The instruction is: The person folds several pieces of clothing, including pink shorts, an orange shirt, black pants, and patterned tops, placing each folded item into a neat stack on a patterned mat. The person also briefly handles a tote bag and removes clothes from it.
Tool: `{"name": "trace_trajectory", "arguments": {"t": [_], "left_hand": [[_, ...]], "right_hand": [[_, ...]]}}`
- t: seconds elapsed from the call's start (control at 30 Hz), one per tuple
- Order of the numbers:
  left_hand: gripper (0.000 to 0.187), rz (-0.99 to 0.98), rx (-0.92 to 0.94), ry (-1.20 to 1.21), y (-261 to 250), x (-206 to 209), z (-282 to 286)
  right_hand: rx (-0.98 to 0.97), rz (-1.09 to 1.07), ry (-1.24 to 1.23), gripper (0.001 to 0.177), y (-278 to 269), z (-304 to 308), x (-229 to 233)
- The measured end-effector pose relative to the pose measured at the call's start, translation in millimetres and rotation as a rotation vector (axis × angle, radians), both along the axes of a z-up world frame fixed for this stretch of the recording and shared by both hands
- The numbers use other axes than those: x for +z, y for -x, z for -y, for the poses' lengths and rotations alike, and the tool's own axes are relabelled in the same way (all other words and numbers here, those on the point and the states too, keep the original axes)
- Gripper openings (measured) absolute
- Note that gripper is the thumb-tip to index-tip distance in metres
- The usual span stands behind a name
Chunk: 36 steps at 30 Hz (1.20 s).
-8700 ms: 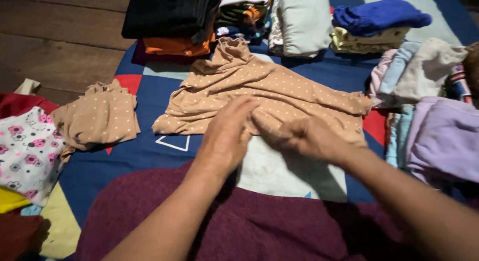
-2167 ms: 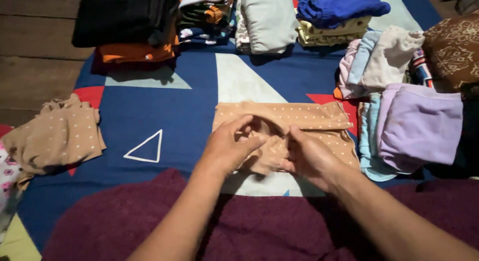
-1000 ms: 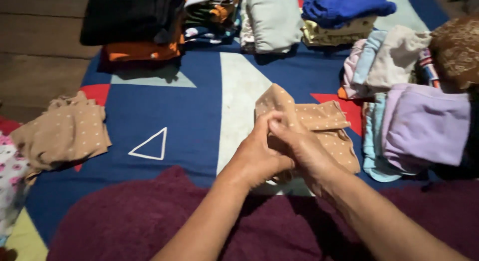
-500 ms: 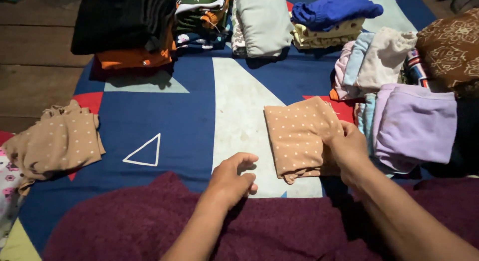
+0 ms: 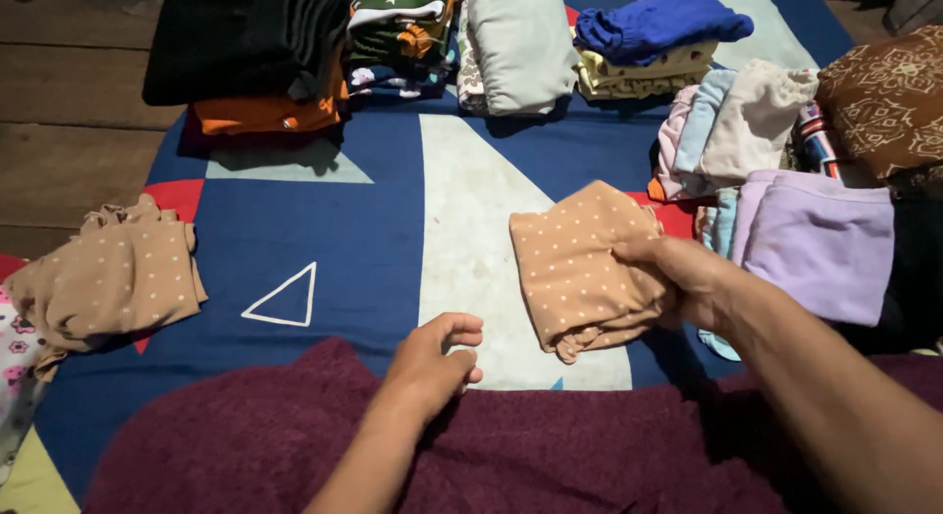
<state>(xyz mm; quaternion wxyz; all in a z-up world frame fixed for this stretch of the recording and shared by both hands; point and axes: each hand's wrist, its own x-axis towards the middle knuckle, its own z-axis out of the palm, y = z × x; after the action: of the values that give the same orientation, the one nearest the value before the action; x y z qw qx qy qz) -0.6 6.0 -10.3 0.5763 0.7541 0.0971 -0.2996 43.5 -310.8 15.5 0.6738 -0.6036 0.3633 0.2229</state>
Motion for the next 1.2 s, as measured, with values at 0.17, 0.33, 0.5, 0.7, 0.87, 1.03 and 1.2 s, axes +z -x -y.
{"name": "trace_trajectory", "arguments": {"t": [0.17, 0.33, 0.5, 0.7, 0.87, 1.03, 1.2], "left_hand": [[0.039, 0.099, 0.019, 0.017, -8.5, -19.9, -18.3], [0.03, 0.509, 0.054, -0.349, -42.8, -13.1, -80.0], [0.029, 0.866, 0.238, -0.908, -56.1, 29.4, -163.5], [0.041, 0.216, 0.087, -1.125, -42.8, 47.0, -219.0], [0.058, 0.421, -0.069, -1.263, -52.9, 15.1, -248.6], [0.037, 0.647, 0.173, -1.037, -57.8, 4.8, -252.0], [0.014, 0.753, 0.452, -0.737, -57.6, 34.2, -218.2]], "right_hand": [[0.087, 0.304, -0.049, 0.038, -19.1, -19.0, 38.3], [0.098, 0.477, -0.059, 0.045, -60.8, 5.4, 29.6], [0.086, 0.466, 0.803, 0.065, -90.4, 14.2, -12.6], [0.132, 0.823, 1.046, 0.052, -50.6, -34.7, -40.4], [0.258, 0.733, 1.084, 0.053, -9.1, -85.7, -19.0], [0.236, 0.689, 0.942, 0.053, 15.1, -106.4, 5.4], [0.229, 0.563, 0.732, 0.055, 25.7, -135.4, 24.3]]}}
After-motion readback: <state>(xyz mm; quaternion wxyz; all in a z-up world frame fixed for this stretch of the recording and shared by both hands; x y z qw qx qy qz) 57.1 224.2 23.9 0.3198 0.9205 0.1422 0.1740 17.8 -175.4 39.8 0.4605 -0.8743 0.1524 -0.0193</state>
